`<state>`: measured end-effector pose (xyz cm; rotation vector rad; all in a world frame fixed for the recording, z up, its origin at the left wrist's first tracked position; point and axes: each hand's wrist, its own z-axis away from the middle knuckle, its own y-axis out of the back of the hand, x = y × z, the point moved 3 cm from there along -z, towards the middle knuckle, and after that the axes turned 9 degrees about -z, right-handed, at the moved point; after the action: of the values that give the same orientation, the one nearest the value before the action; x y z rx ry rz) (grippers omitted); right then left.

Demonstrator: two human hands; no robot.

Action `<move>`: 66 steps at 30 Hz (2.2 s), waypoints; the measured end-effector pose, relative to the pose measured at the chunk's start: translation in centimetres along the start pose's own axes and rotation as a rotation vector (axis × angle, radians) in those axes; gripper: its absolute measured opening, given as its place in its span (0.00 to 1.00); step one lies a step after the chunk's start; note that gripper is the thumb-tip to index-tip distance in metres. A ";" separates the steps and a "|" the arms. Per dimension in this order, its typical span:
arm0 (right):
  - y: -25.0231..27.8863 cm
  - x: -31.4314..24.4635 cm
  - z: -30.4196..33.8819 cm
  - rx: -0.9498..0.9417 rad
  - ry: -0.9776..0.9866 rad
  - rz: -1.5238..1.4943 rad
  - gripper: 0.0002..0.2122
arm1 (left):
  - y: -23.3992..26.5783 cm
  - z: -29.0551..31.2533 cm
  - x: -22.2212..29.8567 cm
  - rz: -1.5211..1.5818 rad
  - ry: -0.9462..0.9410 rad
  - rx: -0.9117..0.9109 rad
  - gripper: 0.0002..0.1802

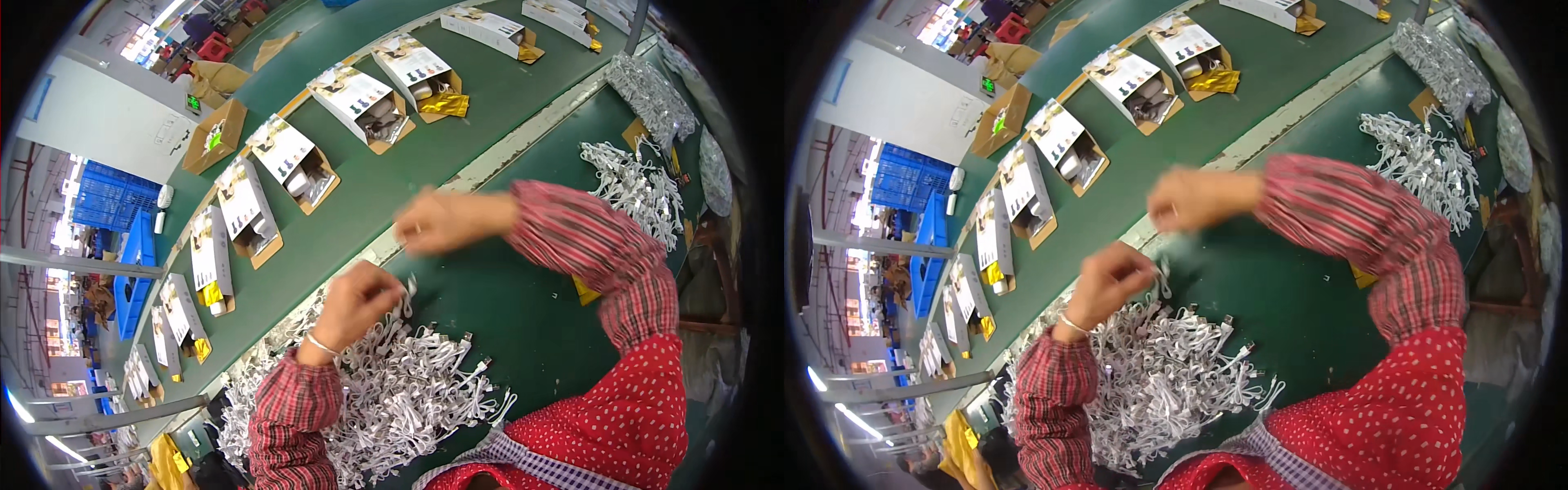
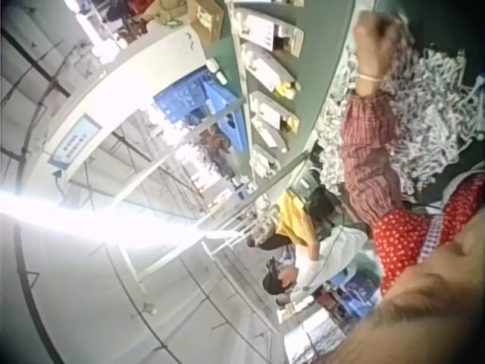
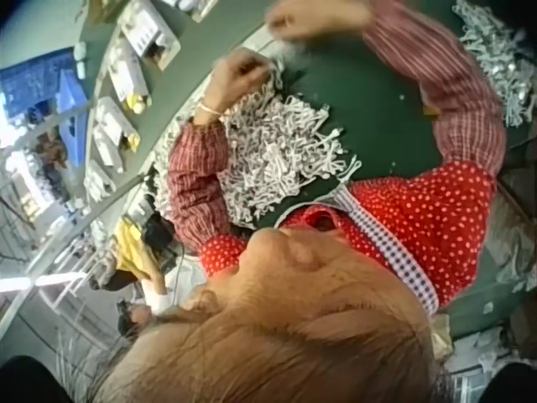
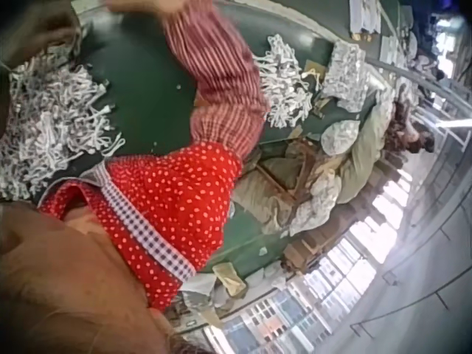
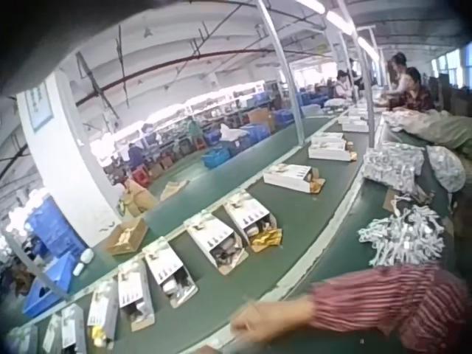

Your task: The person packs product boxes on an assembly line by placing small packaged accessories and white cables into boxes by hand, empties a bag of cables onto the work table, and sorts through the cables to insert them into boxes.

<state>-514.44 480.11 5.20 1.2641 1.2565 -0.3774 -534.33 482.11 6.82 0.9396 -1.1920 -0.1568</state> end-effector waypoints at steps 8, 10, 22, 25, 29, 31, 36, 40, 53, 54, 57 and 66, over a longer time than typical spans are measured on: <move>-8.5 -5.4 11.3 -0.318 -0.116 0.051 0.12 | 3.5 -10.5 -1.6 -0.556 -0.409 0.570 0.02; -9.1 -5.8 11.2 -0.288 -0.104 0.028 0.12 | 3.3 -13.1 -4.1 -0.807 -0.404 0.486 0.02; -6.2 -7.7 12.7 -0.411 -0.043 -0.088 0.08 | 1.5 -15.3 -2.7 -0.695 -0.256 0.597 0.12; -2.6 -8.0 10.7 -0.358 -0.074 -0.469 0.11 | 1.6 -11.0 -3.5 -0.476 -0.093 0.042 0.13; 1.0 -4.6 6.6 -0.122 -0.364 -0.280 0.08 | 0.5 -3.4 -2.3 -0.382 0.012 -0.401 0.18; 2.1 -1.8 2.3 0.136 -0.270 -0.217 0.09 | -0.6 -0.3 -2.8 -0.335 -0.127 -0.433 0.13; 2.3 5.4 -6.9 0.431 -0.314 -0.196 0.11 | -2.9 2.4 -1.6 -0.349 -0.109 -0.299 0.08; 2.5 9.3 -9.7 0.677 -0.377 -0.259 0.09 | -2.8 3.8 0.3 -0.349 -0.264 -0.101 0.07; -6.7 -5.9 8.2 -0.215 -0.187 -0.073 0.12 | 3.8 3.7 -4.2 0.542 0.265 0.355 0.08; -7.1 -6.3 9.1 -0.241 -0.193 -0.031 0.12 | 3.4 3.4 -4.9 0.335 0.168 0.418 0.06; -7.2 -6.7 11.0 -0.248 -0.268 -0.101 0.12 | 2.5 0.9 -4.1 -0.258 -0.203 0.513 0.03; -8.0 -8.1 12.2 -0.150 -0.108 -0.179 0.12 | 0.4 -9.8 -4.8 -1.179 -0.497 0.409 0.05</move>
<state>-517.72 463.76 5.75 0.9949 1.2843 -0.4647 -528.13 490.32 3.12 1.9659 -0.9715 -1.1714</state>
